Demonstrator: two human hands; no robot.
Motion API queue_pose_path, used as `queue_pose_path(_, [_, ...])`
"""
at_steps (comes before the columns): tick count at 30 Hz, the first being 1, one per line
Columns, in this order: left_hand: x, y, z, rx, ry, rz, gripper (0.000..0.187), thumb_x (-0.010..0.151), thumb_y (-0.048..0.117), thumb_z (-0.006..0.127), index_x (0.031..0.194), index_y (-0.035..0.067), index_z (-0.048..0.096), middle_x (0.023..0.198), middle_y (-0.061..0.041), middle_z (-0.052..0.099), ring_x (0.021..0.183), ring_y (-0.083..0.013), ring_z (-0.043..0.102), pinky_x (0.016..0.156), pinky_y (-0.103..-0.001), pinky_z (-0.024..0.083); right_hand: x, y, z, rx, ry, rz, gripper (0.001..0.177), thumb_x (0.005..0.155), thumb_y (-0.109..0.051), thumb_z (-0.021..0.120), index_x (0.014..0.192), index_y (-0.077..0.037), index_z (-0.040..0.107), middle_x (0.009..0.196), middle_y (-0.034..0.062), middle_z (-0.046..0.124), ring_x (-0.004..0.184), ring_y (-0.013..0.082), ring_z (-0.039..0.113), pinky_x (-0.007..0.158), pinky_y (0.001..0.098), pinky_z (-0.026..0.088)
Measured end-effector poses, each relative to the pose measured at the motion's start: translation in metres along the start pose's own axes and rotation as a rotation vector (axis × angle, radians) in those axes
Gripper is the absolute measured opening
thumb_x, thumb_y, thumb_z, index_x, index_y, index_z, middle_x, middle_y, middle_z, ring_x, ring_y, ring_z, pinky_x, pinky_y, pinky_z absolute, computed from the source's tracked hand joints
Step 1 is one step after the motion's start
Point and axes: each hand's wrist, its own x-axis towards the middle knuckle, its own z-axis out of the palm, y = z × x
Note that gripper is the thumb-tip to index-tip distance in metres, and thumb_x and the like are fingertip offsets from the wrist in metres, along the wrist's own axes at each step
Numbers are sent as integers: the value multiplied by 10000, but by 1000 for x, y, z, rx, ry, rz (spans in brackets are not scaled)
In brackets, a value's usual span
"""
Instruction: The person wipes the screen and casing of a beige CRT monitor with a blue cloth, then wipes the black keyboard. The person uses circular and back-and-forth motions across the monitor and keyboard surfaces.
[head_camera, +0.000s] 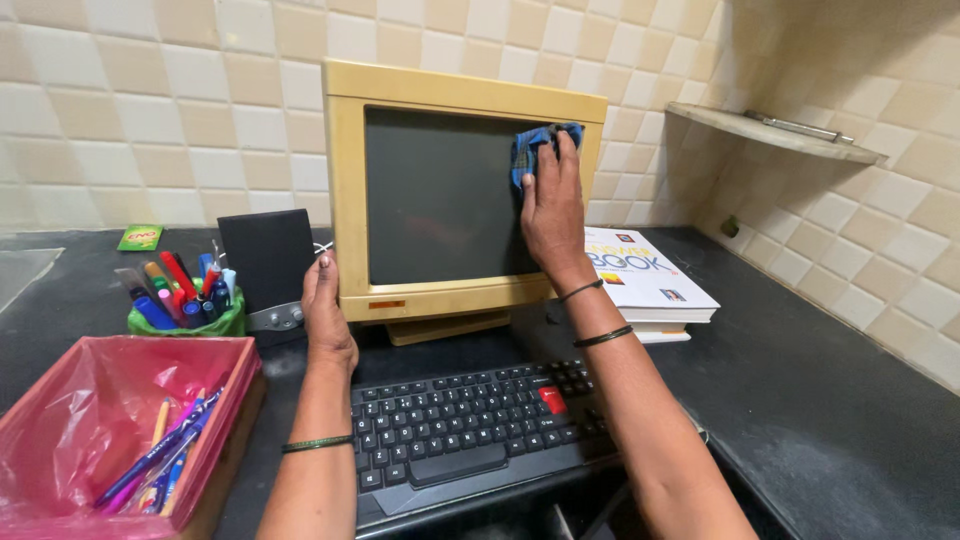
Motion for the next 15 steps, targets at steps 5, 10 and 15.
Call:
queue_pose_path(5, [0,-1,-1,-16,-17,12,576,984,498,579,1367,67,584,1314,-80,666,1240,-186,602,1084,-339,434,-1,-9,17,-54,22,-77,473,1050,-74,585,1477,71,444,1636,319,258,1529,514,272,1271,529,262])
queue_pose_path(10, [1,-3,-2,-27,-24,20,572,988,492,580,1367,63,587,1309,-83,669,1239,-190,601,1084,-337,432,-3,-34,30,-56,11,-100,515,1023,-69,599,1492,62,432,1651,323,216,1541,516,232,1276,558,216])
queue_pose_path(15, [1,-3,-1,-8,-11,23,582,986,497,583,1370,60,589,1310,-84,669,1241,-192,600,1089,-338,430,-1,-65,39,-25,-19,-112,589,1020,-59,595,1549,50,362,1661,315,199,1552,510,207,1282,567,192])
